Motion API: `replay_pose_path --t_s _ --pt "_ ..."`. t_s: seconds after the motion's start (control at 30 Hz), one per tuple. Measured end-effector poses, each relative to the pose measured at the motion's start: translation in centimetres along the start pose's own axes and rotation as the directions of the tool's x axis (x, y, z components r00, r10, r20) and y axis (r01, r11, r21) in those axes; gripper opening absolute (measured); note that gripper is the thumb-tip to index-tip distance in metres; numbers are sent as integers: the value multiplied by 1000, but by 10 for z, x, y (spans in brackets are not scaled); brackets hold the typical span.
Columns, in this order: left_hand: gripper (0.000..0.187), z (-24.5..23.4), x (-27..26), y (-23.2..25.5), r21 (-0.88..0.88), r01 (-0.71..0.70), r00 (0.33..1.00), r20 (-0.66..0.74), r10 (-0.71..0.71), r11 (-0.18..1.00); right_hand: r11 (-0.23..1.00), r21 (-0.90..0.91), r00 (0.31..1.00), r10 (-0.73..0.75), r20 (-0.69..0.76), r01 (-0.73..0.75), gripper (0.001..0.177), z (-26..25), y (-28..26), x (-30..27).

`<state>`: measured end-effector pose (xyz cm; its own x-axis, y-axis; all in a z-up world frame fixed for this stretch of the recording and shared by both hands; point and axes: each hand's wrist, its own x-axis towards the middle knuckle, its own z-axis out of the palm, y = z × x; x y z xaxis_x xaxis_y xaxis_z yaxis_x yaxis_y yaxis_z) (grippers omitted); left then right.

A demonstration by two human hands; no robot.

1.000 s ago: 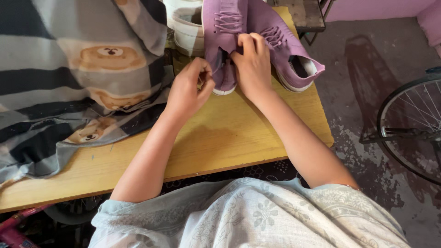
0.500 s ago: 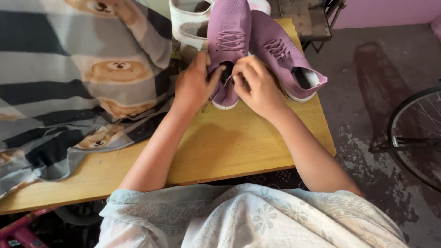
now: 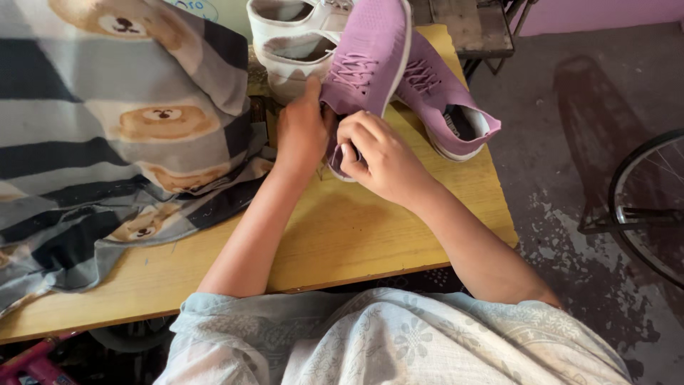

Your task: The person removes the laces from a purple sneaker, then re-laces it by threading the laces through the eyelets and tying a knot. The task is performed on a wooden table with another white shoe visible nearby.

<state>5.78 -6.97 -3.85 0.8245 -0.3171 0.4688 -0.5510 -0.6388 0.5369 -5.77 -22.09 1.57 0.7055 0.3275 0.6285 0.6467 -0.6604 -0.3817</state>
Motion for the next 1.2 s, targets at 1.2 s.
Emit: replay_pose_path --t_s 1.2 --pt "25 -19 -22 16 -457 42 999 41 -26 889 990 21 979 131 154 -136 13 1 61 60"
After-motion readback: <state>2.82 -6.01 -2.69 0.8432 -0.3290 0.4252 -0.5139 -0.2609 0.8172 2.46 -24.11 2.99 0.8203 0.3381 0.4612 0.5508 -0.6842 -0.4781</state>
